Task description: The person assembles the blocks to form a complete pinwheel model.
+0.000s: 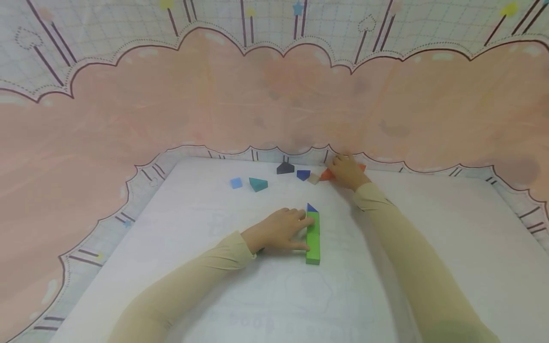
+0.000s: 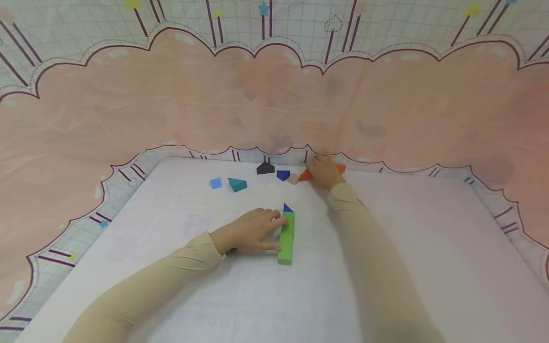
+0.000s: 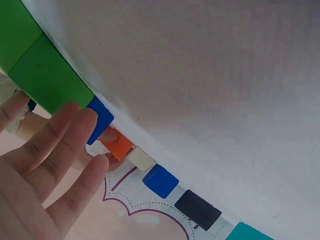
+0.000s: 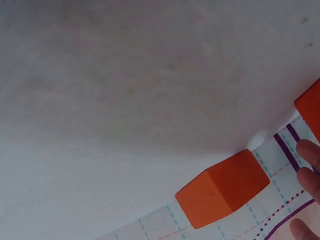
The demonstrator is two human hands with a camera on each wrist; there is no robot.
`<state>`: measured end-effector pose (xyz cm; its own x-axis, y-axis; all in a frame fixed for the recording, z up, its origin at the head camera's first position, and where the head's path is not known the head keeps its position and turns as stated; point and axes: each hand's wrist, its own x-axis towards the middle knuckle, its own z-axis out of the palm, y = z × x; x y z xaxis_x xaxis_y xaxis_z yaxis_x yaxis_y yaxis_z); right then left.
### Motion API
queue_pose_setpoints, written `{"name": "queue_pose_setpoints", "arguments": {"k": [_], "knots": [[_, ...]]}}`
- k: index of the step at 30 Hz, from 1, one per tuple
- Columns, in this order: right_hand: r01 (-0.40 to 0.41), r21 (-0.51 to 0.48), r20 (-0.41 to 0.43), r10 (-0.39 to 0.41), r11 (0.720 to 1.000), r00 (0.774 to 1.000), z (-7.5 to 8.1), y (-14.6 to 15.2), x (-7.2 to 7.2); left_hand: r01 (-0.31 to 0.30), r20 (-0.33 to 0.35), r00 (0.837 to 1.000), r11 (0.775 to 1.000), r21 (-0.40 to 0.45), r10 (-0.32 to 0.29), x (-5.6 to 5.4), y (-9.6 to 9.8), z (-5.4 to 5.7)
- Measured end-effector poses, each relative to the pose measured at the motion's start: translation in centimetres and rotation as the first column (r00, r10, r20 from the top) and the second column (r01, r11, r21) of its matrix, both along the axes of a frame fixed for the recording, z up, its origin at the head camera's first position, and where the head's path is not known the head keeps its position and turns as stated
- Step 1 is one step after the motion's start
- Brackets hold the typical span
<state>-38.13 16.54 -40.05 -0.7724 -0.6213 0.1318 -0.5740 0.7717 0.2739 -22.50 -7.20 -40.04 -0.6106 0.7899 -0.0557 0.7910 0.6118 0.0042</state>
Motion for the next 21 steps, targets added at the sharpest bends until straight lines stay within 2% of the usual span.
{"name": "queue_pose_setpoints", "arguments": {"k": [5, 8, 15, 21], "knots": [[0.01, -0.022, 0.076, -0.008, 1.0, 0.997, 0.2, 0.4, 0.5, 0.002, -0.009, 1.0, 1.0, -0.002, -0.002, 0.0, 0.0, 0.0], [-0.002, -0.015, 0.094, 0.003, 1.0, 0.996, 0.4, 0.5, 1.2, 0.001, -0.008, 1.0, 1.0, -0.002, -0.001, 0.0, 0.0, -0.1], [-0.086, -0.012, 0.041, 0.086, 0.996, 0.995, 0.6, 1.1, 3.1, -0.008, 0.012, 1.0, 1.0, 0.001, 0.008, 0.0, 0.1, -0.1], [-0.117, -0.008, 0.049, 0.117, 0.993, 0.992, 0.5, 1.5, 4.6, -0.002, 0.006, 1.0, 1.0, 0.0, 0.002, 0.1, 0.0, 0.2]]}}
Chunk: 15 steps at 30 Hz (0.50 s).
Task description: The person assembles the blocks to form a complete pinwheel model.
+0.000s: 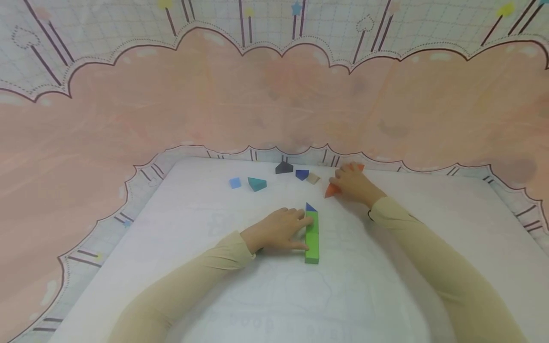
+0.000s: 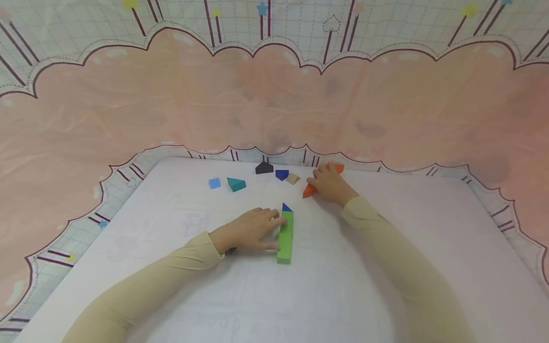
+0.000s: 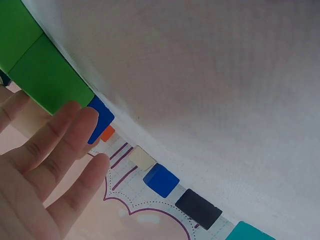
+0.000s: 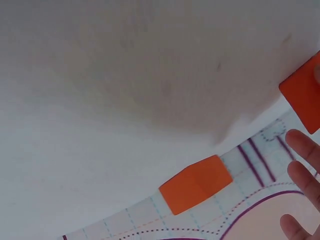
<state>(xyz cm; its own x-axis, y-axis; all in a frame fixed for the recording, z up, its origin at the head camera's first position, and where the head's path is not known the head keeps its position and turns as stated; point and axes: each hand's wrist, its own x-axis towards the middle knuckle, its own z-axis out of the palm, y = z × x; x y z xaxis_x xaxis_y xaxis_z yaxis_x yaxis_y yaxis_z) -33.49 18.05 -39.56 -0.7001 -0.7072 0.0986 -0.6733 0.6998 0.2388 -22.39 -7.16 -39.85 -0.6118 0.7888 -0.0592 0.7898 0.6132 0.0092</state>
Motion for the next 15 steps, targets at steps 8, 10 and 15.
{"name": "queue_pose_setpoints", "arguments": {"k": [8, 10, 15], "knots": [[-0.068, 0.002, -0.014, 0.068, 0.998, 0.998, -0.3, -0.3, 1.9, -0.002, -0.001, 1.0, 1.0, 0.0, 0.002, 0.0, 0.0, 0.0], [-0.068, 0.004, 0.006, 0.068, 0.998, 0.998, -0.4, -0.4, 2.3, -0.004, 0.0, 1.0, 1.0, 0.0, 0.004, 0.0, 0.0, -0.1], [-0.106, -0.032, 0.022, 0.107, 0.994, 0.994, -0.3, -1.0, 3.3, -0.006, 0.008, 1.0, 1.0, -0.003, 0.006, -0.1, 0.0, -0.2]]}}
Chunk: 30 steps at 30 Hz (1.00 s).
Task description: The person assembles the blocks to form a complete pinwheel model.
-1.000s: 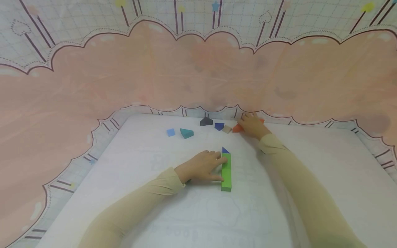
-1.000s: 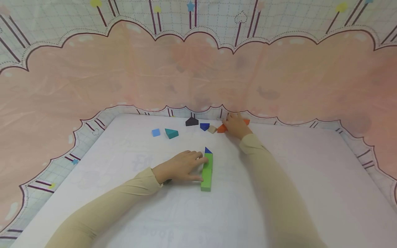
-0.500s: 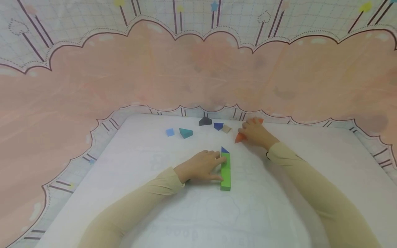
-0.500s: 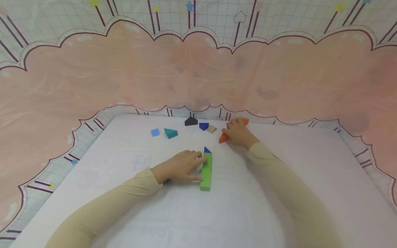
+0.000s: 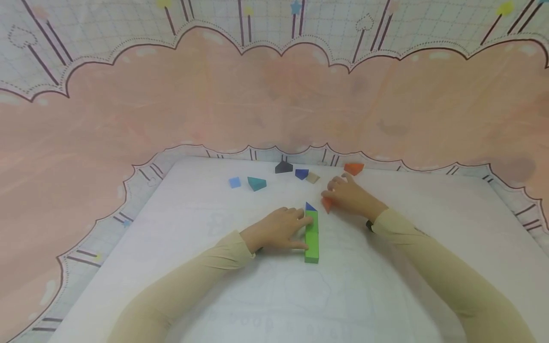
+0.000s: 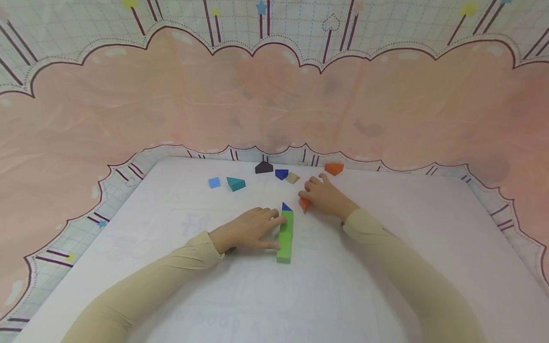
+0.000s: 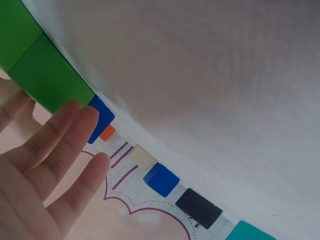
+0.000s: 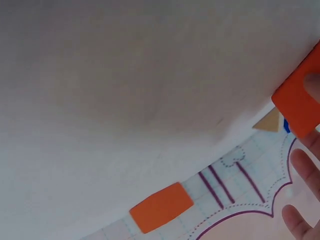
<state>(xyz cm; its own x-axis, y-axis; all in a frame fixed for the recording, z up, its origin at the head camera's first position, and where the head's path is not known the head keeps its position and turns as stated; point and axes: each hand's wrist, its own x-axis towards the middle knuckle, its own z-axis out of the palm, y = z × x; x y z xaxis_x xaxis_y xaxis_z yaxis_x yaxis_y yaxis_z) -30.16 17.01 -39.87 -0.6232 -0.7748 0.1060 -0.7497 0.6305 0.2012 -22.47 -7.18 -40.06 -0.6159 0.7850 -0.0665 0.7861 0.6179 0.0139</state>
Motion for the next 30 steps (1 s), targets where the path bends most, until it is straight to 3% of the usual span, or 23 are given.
{"name": "queue_pose_setpoints", "arguments": {"k": [4, 13, 19, 30], "knots": [[-0.024, -0.034, 0.012, 0.024, 0.999, 1.0, 0.1, -0.5, 0.7, -0.001, 0.006, 1.0, 1.0, 0.004, 0.001, 0.0, 0.0, 0.1], [0.013, -0.031, 0.069, -0.011, 0.999, 0.998, 0.0, -1.6, 0.7, 0.002, 0.002, 1.0, 1.0, 0.008, -0.002, 0.1, 0.0, 0.1], [0.033, -0.009, 0.036, -0.032, 0.999, 0.999, 0.2, -1.7, 0.8, 0.007, -0.006, 1.0, 1.0, 0.005, -0.007, 0.0, 0.1, 0.0], [-0.018, -0.013, -0.004, 0.018, 1.0, 1.0, 0.5, -1.1, 0.7, -0.004, -0.003, 1.0, 1.0, -0.001, 0.004, 0.1, 0.1, 0.0]]}}
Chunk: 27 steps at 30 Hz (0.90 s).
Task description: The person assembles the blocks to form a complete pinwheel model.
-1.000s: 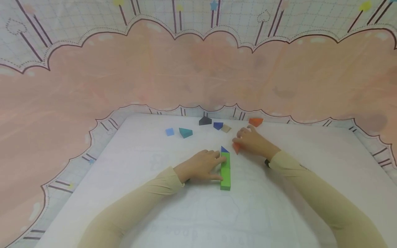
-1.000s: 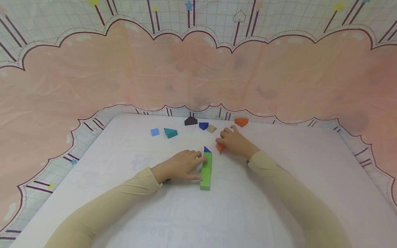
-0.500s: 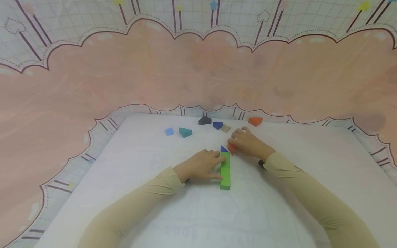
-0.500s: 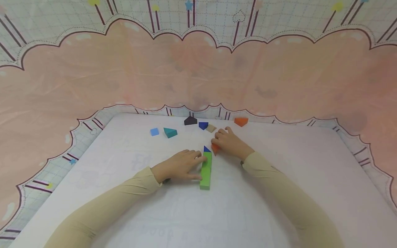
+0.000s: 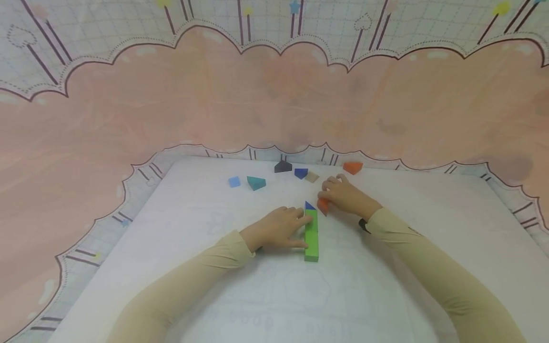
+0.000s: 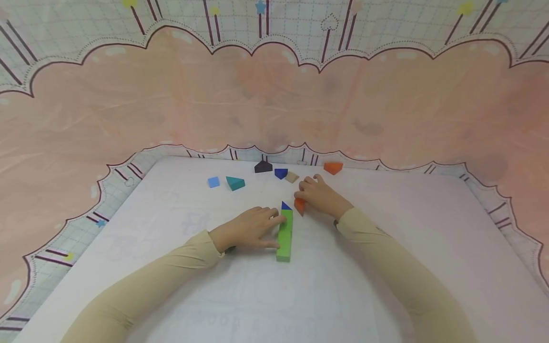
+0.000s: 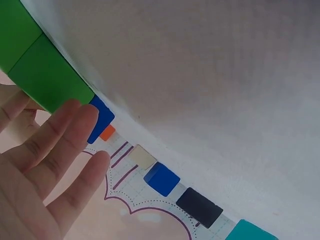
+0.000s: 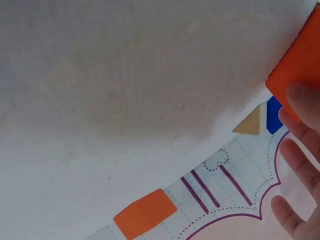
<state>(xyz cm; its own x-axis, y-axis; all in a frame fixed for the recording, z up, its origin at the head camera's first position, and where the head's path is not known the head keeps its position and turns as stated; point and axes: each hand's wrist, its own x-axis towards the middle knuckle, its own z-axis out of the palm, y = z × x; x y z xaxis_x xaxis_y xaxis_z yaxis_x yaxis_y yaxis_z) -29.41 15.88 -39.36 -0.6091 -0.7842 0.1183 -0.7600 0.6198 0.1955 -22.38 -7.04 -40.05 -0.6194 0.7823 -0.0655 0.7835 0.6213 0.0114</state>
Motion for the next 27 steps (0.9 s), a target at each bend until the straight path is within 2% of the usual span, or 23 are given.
{"name": "queue_pose_setpoints", "arguments": {"k": [8, 16, 23, 27], "knots": [[0.044, 0.005, -0.01, -0.044, 0.999, 0.999, 0.6, 0.0, 0.4, 0.007, -0.004, 1.0, 1.0, -0.002, -0.007, -0.1, 0.1, 0.0], [0.005, 0.008, -0.021, -0.005, 1.0, 1.0, 0.9, -0.2, 1.2, 0.01, -0.009, 1.0, 1.0, -0.006, -0.011, -0.2, 0.0, 0.0], [-0.035, -0.034, 0.056, 0.037, 0.999, 0.998, 0.9, 0.0, 1.3, 0.014, 0.002, 1.0, 1.0, 0.0, -0.014, -0.2, -0.1, 0.0], [-0.032, -0.048, 0.068, 0.035, 0.998, 0.997, 0.9, 0.1, 1.4, 0.017, 0.002, 1.0, 1.0, 0.006, -0.017, -0.2, -0.1, -0.1]]}}
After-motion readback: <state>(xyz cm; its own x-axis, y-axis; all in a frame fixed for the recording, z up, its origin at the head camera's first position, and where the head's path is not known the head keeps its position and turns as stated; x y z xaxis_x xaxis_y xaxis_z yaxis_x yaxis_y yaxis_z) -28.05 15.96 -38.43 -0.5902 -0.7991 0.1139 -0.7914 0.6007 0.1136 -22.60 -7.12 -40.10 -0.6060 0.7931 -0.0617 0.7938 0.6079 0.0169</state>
